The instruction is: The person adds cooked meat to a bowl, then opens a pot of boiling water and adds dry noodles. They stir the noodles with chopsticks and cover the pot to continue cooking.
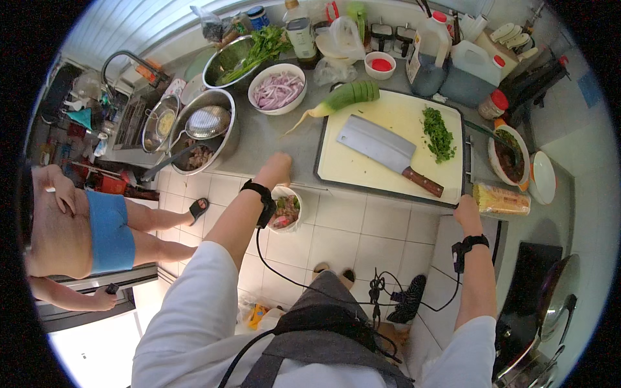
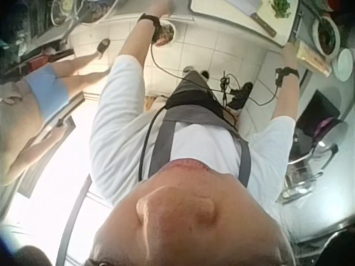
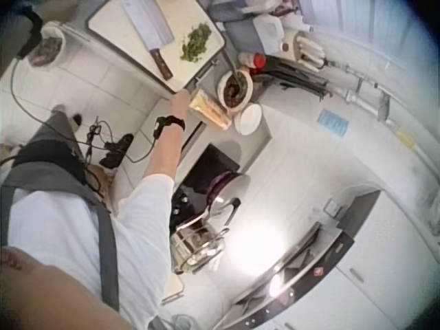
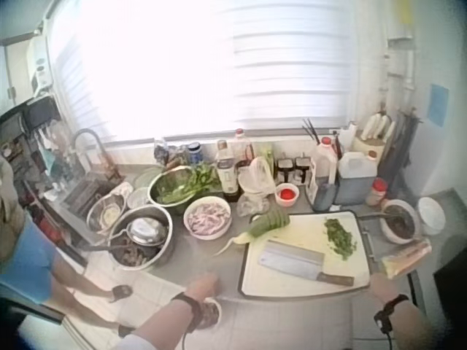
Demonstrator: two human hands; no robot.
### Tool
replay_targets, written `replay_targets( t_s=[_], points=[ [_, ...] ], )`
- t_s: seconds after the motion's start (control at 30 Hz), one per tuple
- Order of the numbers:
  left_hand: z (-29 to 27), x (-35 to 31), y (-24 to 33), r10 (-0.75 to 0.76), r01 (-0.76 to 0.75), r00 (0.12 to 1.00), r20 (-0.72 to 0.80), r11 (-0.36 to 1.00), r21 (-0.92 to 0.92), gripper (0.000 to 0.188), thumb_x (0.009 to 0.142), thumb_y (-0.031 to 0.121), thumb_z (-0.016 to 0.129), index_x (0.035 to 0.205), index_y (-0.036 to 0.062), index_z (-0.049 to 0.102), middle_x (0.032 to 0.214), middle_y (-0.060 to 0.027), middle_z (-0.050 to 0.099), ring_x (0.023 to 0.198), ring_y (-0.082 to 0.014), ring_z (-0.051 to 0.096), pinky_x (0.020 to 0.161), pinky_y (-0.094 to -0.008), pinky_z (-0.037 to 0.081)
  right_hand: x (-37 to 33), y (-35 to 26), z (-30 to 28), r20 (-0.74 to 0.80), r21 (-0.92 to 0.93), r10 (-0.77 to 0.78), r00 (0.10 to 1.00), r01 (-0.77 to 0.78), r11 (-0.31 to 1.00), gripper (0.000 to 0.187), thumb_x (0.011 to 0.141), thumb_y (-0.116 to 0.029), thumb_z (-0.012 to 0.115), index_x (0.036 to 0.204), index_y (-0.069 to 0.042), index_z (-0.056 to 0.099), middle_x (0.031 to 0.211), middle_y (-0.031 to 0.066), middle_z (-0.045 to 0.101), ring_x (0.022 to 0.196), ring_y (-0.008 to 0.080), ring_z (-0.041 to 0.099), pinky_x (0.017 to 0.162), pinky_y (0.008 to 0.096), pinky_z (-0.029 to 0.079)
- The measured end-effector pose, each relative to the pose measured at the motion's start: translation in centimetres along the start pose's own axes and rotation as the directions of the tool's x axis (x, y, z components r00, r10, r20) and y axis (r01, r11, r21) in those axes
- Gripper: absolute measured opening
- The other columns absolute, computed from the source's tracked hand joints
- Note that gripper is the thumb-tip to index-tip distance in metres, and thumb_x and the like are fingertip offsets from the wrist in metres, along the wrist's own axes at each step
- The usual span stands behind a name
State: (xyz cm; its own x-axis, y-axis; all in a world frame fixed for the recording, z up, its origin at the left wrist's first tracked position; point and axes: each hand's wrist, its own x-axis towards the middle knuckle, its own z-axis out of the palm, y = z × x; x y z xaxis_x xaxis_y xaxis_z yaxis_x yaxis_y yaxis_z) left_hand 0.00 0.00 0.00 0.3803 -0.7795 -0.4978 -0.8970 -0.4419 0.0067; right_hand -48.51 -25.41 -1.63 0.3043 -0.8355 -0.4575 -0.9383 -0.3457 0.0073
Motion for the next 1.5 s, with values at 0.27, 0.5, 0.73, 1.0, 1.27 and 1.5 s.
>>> replay_targets(
  t_s=[0.27, 0.5, 0.73, 1.0, 1.27, 1.5],
  points=[
    [-0.3, 0.1, -0.2, -0.011, 0.011, 1.0, 0.024, 1.0, -0.002, 0.037, 0.053, -0.001, 0.078, 0.088, -0.0002, 0.072, 0.102, -0.026, 0.064, 0.101, -0.0378, 0.064, 0.081, -0.0388, 0.056, 0.9, 0.5, 0.7, -0.044, -0.055, -0.047, 0.998, 0.044, 0.997, 0.02, 0.078, -0.001, 0.063, 0.094, 0.01, 0.06, 0.097, 0.0283, 0.062, 0.093, 0.0399, 0.063, 0.076, 0.0443, 0.053],
    [-0.1, 0.0, -0.3, 0.005, -0.005, 1.0, 0.017, 1.0, -0.009, 0.04, 0.053, 0.001, 0.079, 0.092, -0.0003, 0.071, 0.11, -0.0269, 0.061, 0.101, -0.0381, 0.063, 0.082, -0.0387, 0.056, 0.4, 0.2, 0.6, -0.052, -0.069, -0.057, 0.997, 0.054, 0.996, 0.023, 0.075, -0.001, 0.063, 0.094, 0.011, 0.062, 0.103, 0.0265, 0.062, 0.096, 0.0394, 0.063, 0.079, 0.0417, 0.053],
    [-0.1, 0.2, -0.3, 0.024, -0.026, 0.999, 0.046, 0.999, 0.037, 0.037, 0.053, 0.003, 0.08, 0.088, -0.0001, 0.071, 0.104, -0.0258, 0.064, 0.102, -0.0366, 0.063, 0.084, -0.0379, 0.055, -0.1, -0.1, 0.3, -0.065, -0.087, -0.081, 0.995, 0.075, 0.993, 0.023, 0.073, -0.003, 0.067, 0.092, 0.009, 0.063, 0.1, 0.025, 0.063, 0.094, 0.039, 0.063, 0.082, 0.042, 0.052],
    [-0.8, -0.9, -0.1, 0.028, -0.029, 0.999, -0.023, 1.0, -0.009, 0.035, 0.052, -0.001, 0.078, 0.086, -0.0007, 0.071, 0.095, -0.0225, 0.067, 0.095, -0.0352, 0.066, 0.081, -0.0398, 0.055, -0.7, -0.2, 0.5, -0.081, 0.041, -0.062, 0.995, 0.066, 0.997, 0.017, 0.076, -0.003, 0.066, 0.088, 0.01, 0.063, 0.093, 0.0266, 0.064, 0.088, 0.0414, 0.063, 0.076, 0.0456, 0.053],
    [0.7, -0.4, -0.5, 0.026, -0.028, 0.998, -0.058, 0.999, -0.044, 0.026, 0.058, -0.002, 0.074, 0.084, -0.0017, 0.071, 0.097, -0.0236, 0.066, 0.095, -0.0382, 0.065, 0.079, -0.0412, 0.056, -0.2, -0.2, 0.5, -0.049, 0.028, -0.017, 0.999, 0.018, 0.999, 0.014, 0.078, -0.001, 0.063, 0.087, 0.01, 0.063, 0.093, 0.0273, 0.064, 0.09, 0.041, 0.063, 0.075, 0.0447, 0.053],
    [1.5, -0.2, -1.1, 0.008, -0.018, 0.994, -0.105, 0.996, -0.091, 0.037, 0.052, 0.002, 0.08, 0.087, -0.0009, 0.07, 0.099, -0.0248, 0.065, 0.094, -0.0399, 0.065, 0.081, -0.0418, 0.056, 0.4, 0.4, 0.8, -0.055, -0.035, -0.074, 0.996, 0.072, 0.997, 0.016, 0.078, -0.002, 0.064, 0.088, 0.01, 0.062, 0.095, 0.0273, 0.064, 0.09, 0.0414, 0.063, 0.075, 0.0437, 0.054]
  ],
)
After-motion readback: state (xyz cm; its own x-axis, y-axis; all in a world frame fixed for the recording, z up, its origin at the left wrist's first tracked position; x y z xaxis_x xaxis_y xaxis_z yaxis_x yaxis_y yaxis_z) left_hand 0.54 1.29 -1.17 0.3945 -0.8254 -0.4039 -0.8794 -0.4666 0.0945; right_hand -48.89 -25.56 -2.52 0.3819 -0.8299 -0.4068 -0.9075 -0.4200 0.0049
